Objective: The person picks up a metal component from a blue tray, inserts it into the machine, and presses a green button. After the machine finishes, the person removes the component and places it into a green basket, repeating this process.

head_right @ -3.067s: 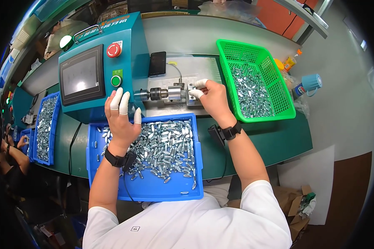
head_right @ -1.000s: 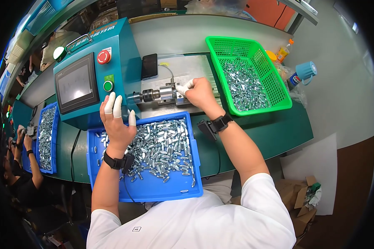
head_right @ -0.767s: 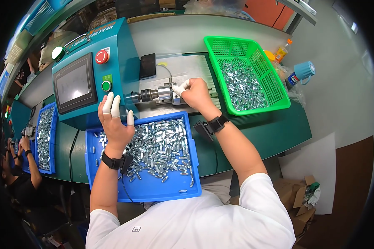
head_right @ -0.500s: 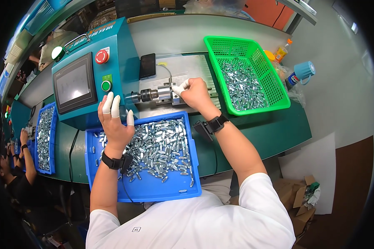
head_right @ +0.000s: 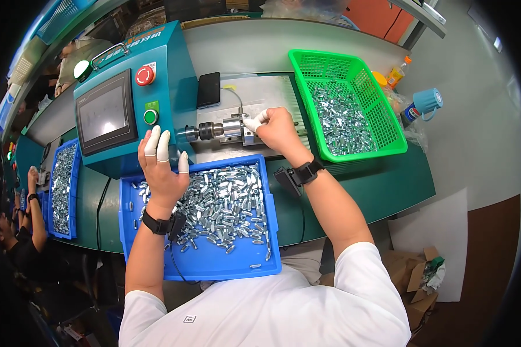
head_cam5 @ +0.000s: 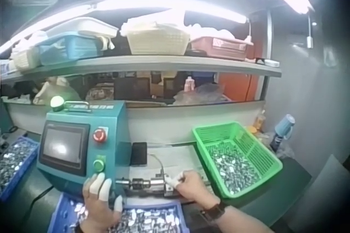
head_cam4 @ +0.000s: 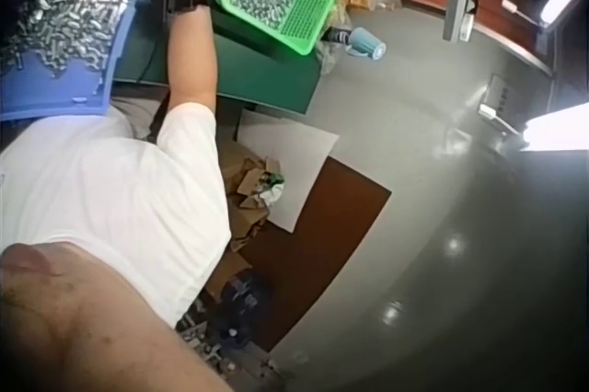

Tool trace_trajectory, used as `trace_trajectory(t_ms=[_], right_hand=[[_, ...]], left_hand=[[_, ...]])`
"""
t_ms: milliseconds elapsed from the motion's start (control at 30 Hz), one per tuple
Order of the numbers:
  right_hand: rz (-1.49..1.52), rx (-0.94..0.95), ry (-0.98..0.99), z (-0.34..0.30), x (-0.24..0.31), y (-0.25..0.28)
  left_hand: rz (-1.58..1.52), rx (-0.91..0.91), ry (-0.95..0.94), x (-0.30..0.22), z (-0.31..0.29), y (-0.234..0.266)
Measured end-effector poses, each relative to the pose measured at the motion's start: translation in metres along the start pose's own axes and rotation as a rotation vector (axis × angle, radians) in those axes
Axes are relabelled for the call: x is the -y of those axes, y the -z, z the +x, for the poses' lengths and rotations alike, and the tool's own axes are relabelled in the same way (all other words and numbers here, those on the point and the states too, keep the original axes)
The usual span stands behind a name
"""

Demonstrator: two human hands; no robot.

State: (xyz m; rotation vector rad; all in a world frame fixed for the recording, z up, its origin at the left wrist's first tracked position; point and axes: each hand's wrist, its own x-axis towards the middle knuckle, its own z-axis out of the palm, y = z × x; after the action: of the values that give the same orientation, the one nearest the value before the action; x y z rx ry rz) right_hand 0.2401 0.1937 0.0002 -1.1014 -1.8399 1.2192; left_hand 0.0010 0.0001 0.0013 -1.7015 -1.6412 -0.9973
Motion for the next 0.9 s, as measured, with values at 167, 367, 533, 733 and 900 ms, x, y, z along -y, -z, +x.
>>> trace_trajectory(t_ms=[167, 367, 533, 733, 900], right_hand=[[-0.085, 0.016, 0.033, -0.005, 0.003, 0.007], [-0.256, 0.003, 0.042, -0.014, 0.011, 0.022], [-0.396, 0.004, 0.199, -0.025, 0.015, 0.027], [-0.772, 0.102, 0.686, -0.04, 0.027, 0.023], [-0.747, 0.085, 0.596, -0.038, 0.032, 0.029]], left_hand=[[0.001, -0.002, 0.008, -0.002, 0.001, 0.001], [-0.004, 0.005, 0.012, -0.003, 0.001, 0.002], [0.001, -0.001, 0.01, 0.0, 0.0, 0.002], [-0.005, -0.011, 0.013, 0.0, -0.001, 0.0], [-0.012, -0.006, 0.018, -0.004, 0.0, 0.001]])
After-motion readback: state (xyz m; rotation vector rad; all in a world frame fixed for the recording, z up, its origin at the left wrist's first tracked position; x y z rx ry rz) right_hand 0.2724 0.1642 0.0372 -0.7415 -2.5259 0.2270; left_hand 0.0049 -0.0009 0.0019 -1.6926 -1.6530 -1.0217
